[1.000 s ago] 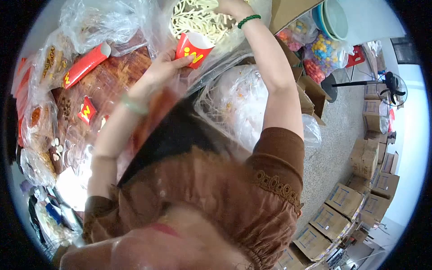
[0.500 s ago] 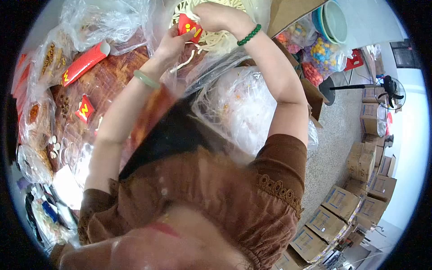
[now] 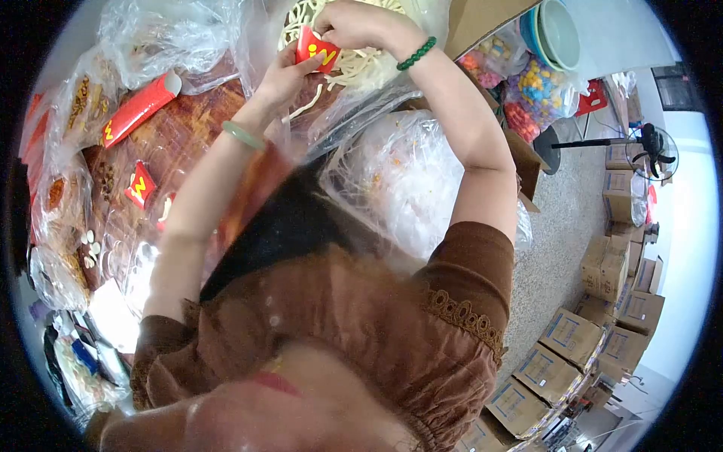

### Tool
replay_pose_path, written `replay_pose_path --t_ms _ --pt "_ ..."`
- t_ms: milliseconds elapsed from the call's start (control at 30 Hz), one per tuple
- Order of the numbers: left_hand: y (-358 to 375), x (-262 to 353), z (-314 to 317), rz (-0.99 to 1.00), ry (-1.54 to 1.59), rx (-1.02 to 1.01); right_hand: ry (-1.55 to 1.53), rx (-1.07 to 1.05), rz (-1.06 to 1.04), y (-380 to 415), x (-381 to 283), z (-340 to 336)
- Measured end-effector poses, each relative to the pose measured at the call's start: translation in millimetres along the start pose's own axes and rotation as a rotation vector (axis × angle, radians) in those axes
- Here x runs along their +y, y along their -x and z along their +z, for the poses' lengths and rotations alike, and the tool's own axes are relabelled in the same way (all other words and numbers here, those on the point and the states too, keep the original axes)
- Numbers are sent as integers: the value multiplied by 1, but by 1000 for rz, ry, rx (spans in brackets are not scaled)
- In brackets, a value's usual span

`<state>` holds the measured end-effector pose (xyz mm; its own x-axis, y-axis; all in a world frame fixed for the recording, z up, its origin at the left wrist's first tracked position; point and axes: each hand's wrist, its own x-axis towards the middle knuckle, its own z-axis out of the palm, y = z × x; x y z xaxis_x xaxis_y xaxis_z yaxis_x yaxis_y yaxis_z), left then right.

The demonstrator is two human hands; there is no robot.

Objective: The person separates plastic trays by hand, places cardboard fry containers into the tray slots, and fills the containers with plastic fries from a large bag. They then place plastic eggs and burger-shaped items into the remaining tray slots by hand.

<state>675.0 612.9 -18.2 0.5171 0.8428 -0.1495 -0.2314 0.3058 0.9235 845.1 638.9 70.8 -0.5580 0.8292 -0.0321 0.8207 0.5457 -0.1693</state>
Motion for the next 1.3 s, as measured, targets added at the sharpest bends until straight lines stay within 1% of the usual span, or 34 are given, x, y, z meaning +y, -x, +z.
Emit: replay_pose_path --t_ms 167,200,233,300,333,400,433,467,500,533,567,600,667,700,733,800,833,900,933,1000,1033,1100,1133,1167,1233,1267,1300 --pt "-2 -11 0 17 59 5 -201 -336 104 0 -7 -12" --pt "-1 -13 1 32 77 8 -163 -413 90 0 -24 -25" --pt "0 -14 0 30 76 6 -165 -412 92 2 -22 -22" --pt "1 -13 -6 27 156 -63 -437 -259 95 5 -15 -14" --pt "0 -13 -7 30 157 -62 -434 -259 92 7 -13 -10" --pt "0 -13 -8 -12 157 -88 -536 -86 96 11 -16 -6" --pt "2 -13 -8 -16 158 -88 -475 -124 111 13 -23 -8" --pt "3 -13 -7 -18 225 -117 -478 -123 116 16 -24 -10" --pt "5 -11 -7 -16 292 -147 -500 -36 74 18 -23 -13" --pt "6 -8 -7 -13 290 -149 -520 51 29 21 -22 -16" --pt "9 -6 -9 -7 333 -159 -288 268 -44 24 -7 -11" --pt "11 -3 -10 2 379 -167 -285 265 -49 32 -14 -16" --pt "12 1 -12 28 411 -197 -151 308 200 52 -38 -28" --pt "14 1 -11 43 438 -234 -355 350 267 55 -24 -8" --pt "14 0 -10 42 439 -237 -354 351 270 58 -21 1" --pt "13 -1 -8 88 445 -266 -645 375 217 62 -22 8" --pt "16 0 -7 85 444 -270 -645 379 221 65 -26 3" --pt "19 2 -9 -3 293 -211 -116 498 -47 68 -31 -9" --pt "19 0 -7 -2 293 -213 -114 498 -47 67 -33 -10" --pt "19 -6 -3 54 280 -215 212 478 -171 59 -41 -8" --pt "20 -7 -1 58 279 -213 214 480 -175 56 -47 -7" --pt "27 -4 0 97 262 -193 183 278 34 53 -66 -3" --pt "34 0 -1 113 241 -174 112 207 69 53 -76 -10" --pt "42 3 -1 125 241 -154 111 206 46 54 -82 -13" --pt "68 16 -2 164 247 -18 86 259 -114 52 -91 -17" --pt "69 10 -14 237 140 -20 127 326 -202 47 -98 -17" --pt "81 15 -20 251 105 13 73 342 -229 41 -105 -18"
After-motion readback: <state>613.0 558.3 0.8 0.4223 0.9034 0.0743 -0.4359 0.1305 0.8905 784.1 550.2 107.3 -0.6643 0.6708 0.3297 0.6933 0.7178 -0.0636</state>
